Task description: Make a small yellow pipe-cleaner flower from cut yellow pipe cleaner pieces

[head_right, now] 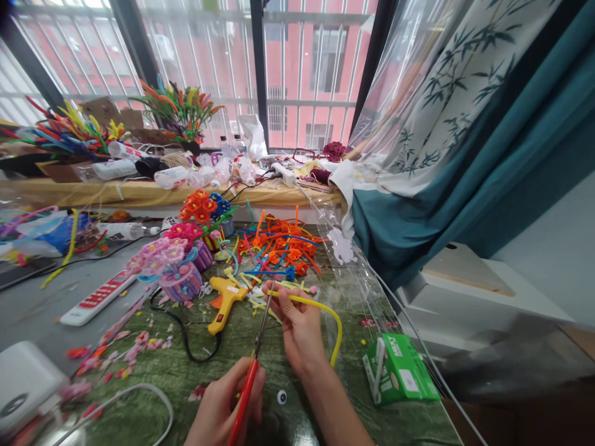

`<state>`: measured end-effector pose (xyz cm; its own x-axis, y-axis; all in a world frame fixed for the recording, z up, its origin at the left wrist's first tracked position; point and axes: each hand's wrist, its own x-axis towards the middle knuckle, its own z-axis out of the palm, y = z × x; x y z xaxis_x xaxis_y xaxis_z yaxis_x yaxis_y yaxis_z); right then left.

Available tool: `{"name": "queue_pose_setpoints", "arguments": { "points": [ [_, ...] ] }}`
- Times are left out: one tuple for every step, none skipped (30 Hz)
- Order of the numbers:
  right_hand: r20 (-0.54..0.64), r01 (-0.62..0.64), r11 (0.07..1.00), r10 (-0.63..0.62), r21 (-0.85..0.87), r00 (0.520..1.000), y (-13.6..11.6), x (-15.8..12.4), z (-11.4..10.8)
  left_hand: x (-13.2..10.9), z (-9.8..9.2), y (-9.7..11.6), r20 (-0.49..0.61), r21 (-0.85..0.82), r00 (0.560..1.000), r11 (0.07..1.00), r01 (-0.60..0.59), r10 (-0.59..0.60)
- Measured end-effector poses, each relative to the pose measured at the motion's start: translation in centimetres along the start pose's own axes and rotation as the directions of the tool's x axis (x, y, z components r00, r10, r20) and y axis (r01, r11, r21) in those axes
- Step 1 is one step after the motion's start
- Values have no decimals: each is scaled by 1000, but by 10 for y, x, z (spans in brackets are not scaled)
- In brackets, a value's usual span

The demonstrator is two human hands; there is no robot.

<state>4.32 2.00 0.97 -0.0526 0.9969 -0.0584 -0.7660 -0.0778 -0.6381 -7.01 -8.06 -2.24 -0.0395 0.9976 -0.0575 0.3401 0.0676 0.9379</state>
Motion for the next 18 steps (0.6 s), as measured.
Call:
{"name": "queue_pose_setpoints", "arguments": {
  "points": [
    [1, 1, 1000, -1, -3, 1000, 0, 0, 0, 0, 0, 1, 3, -12, 1000, 1000, 7, -7],
    [2, 2, 1000, -2, -7, 1000, 0, 0, 0, 0, 0, 2, 5, -26, 1000, 1000, 15, -14],
    [2, 3, 1000, -3, -11, 1000, -1, -1, 1, 0, 0, 3, 7, -37, 1000, 999, 23, -23],
    [1, 4, 1000, -4, -16, 1000, -1, -1, 1, 0, 0, 4, 8, -45, 1000, 999, 30, -30],
    [0, 4, 1000, -4, -22, 1000, -1, -1, 1, 0, 0, 5, 10, -50, 999, 998, 36, -36],
    [0, 4, 1000, -4, -25, 1000, -1, -1, 1, 0, -1, 6, 13, -54, 999, 998, 42, -41],
    [2, 4, 1000, -4, -29, 1000, -1, -1, 1, 0, -1, 7, 15, -59, 999, 997, 48, -48],
    [2, 5, 1000, -5, -31, 1000, 0, -1, 1, 0, -1, 8, 14, -64, 998, 996, 56, -55],
    [2, 6, 999, -6, -33, 1000, 0, -1, 1, 0, -1, 10, 13, -73, 998, 995, 64, -63],
    [2, 8, 999, -7, -36, 1000, 0, -1, 1, 0, -1, 11, 11, -84, 997, 994, 71, -71],
    [1, 9, 999, -9, -41, 1000, 0, -1, 1, 0, -1, 12, 9, -96, 997, 992, 78, -78],
    [0, 10, 999, -10, -47, 1000, 1, -1, 0, 0, 0, 13, 6, -105, 996, 991, 86, -86],
    [-1, 10, 999, -10, -52, 1000, 1, -1, 0, -1, 0, 14, 4, -112, 995, 989, 95, -95],
    [-3, 10, 998, -10, -57, 1000, 1, -1, 0, -1, 0, 14, 2, -113, 995, 988, 103, -104],
    [-4, 10, 998, -10, -60, 1000, 1, -1, 0, -1, 0, 13, 0, -106, 994, 988, 108, -109],
    [-3, 10, 998, -11, -62, 1000, 1, -1, -1, -1, -1, 12, -1, -94, 994, 989, 110, -111],
    [-2, 11, 998, -11, -66, 1000, 1, -1, -1, -1, -1, 10, -1, -79, 994, 991, 110, -110],
    [-1, 12, 997, -12, -72, 1000, 2, -1, -1, -1, -2, 8, -2, -65, 994, 992, 107, -107]
  ]
}}
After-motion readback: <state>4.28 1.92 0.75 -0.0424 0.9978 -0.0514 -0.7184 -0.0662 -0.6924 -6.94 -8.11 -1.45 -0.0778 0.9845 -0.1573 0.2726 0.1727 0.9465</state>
